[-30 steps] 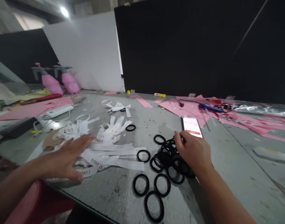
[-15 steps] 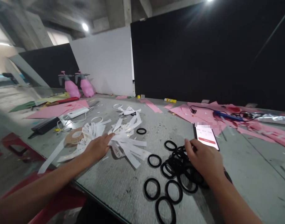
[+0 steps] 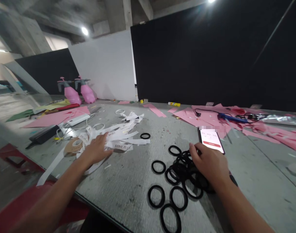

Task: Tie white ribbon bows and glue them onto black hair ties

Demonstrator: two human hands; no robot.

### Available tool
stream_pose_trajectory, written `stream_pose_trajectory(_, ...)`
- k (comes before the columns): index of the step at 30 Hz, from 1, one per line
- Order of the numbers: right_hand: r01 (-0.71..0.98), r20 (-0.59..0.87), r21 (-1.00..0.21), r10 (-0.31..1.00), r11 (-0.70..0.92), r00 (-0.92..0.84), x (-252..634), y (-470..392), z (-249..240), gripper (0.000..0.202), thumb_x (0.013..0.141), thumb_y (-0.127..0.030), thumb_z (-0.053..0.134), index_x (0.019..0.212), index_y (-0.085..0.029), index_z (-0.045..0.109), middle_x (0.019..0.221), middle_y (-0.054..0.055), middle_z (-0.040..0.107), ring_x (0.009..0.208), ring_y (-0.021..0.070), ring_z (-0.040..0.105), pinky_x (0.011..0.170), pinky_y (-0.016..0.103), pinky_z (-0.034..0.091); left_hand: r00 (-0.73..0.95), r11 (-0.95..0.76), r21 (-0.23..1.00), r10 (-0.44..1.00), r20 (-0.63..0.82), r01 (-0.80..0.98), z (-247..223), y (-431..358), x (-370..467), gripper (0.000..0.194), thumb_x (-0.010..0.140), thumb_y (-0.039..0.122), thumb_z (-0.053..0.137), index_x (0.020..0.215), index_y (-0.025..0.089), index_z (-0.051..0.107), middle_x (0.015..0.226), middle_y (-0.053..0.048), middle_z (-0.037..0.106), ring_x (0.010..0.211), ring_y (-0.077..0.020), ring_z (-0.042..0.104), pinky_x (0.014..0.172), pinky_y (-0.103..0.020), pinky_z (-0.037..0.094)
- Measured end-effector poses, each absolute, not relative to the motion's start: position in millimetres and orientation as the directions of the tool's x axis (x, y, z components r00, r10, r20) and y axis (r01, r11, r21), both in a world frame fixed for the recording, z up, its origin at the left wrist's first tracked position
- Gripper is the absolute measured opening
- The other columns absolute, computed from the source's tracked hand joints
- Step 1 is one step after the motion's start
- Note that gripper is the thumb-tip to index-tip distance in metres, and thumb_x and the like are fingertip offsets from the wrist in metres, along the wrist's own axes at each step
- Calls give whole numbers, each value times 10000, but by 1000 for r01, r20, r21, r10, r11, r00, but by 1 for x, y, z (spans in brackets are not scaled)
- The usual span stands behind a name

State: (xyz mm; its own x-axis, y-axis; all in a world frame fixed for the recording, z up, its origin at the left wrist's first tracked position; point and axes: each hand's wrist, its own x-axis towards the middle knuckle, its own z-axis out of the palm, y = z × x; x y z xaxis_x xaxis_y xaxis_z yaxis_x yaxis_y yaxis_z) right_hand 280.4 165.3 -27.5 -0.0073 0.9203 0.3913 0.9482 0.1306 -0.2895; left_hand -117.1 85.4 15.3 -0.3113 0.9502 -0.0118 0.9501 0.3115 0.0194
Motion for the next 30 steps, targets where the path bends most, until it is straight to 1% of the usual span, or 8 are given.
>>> stream_pose_trajectory(2, 947, 375, -294, 927, 127, -7, 279, 165, -27, 398, 858, -515, 425, 675, -215, 614, 573, 58, 604, 528, 193, 481, 535, 288, 268, -259, 258, 87, 966, 2, 962, 17, 72, -126, 882, 803, 524, 556, 1522, 164, 193, 1550, -178, 334, 1363, -387, 389, 1046, -519, 390)
stream_pose_trajectory(5, 948, 359, -295, 933, 119, -6, 278, 164, -26, 410, 858, -525, 412, 663, -215, 595, 570, 58, 598, 535, 194, 484, 538, 285, 269, -207, 194, 146, 975, 78, 970, 18, 64, -141, 735, 848, 501, 516, 1467, 144, 340, 1495, -168, 440, 1348, -331, 438, 1077, -463, 376)
stream_pose_trajectory(9, 952, 348, -285, 938, 109, -3, 277, 163, -26, 412, 859, -525, 408, 669, -214, 601, 582, 67, 613, 540, 200, 495, 545, 289, 276, -214, 198, 144, 971, 107, 970, 20, 68, -146, 513, 877, 479, 496, 1299, 195, 554, 1346, -115, 594, 1233, -303, 545, 1013, -448, 429)
stream_pose_trajectory(13, 947, 364, -285, 931, 145, -33, 275, 163, -27, 426, 878, -516, 399, 678, -209, 615, 585, 72, 626, 546, 206, 521, 552, 295, 289, -152, 139, 83, 972, 181, 987, 26, 80, -136, 574, 890, 568, 449, 1327, 205, 532, 1373, -121, 534, 1269, -330, 485, 1012, -516, 413)
stream_pose_trajectory(20, 948, 354, -282, 935, 146, -38, 276, 162, -25, 426, 888, -508, 401, 688, -207, 626, 584, 72, 630, 552, 219, 554, 553, 296, 299, 33, -34, -48, 999, -14, 998, 19, 101, -133, 413, 870, 371, 524, 1223, 170, 599, 1384, -155, 515, 1280, -325, 477, 1017, -479, 423)
stream_pose_trajectory(26, 942, 360, -301, 932, 151, -35, 277, 164, -26, 427, 889, -510, 412, 672, -207, 620, 585, 65, 627, 558, 211, 547, 556, 295, 297, -26, 23, -42, 997, -68, 999, 15, 115, -148, 1148, 625, 694, 689, 1546, 235, 181, 1636, -175, 44, 1477, -450, 37, 1115, -670, 149)
stream_pose_trajectory(28, 941, 362, -298, 931, 158, -42, 276, 164, -27, 428, 891, -511, 411, 679, -209, 626, 591, 65, 629, 561, 209, 546, 554, 295, 297, -1, 7, 35, 983, -183, 999, 16, 123, -155, 1255, 595, 650, 731, 1561, 191, 75, 1626, -213, 24, 1476, -428, 115, 1129, -593, 222)
stream_pose_trajectory(30, 943, 362, -296, 932, 151, -35, 277, 164, -28, 432, 890, -518, 409, 673, -210, 620, 581, 63, 621, 555, 208, 544, 548, 294, 296, 41, -20, 96, 975, -219, 995, 15, 126, -160, 1199, 624, 590, 734, 1555, 164, 111, 1608, -223, 153, 1439, -391, 274, 1115, -505, 306)
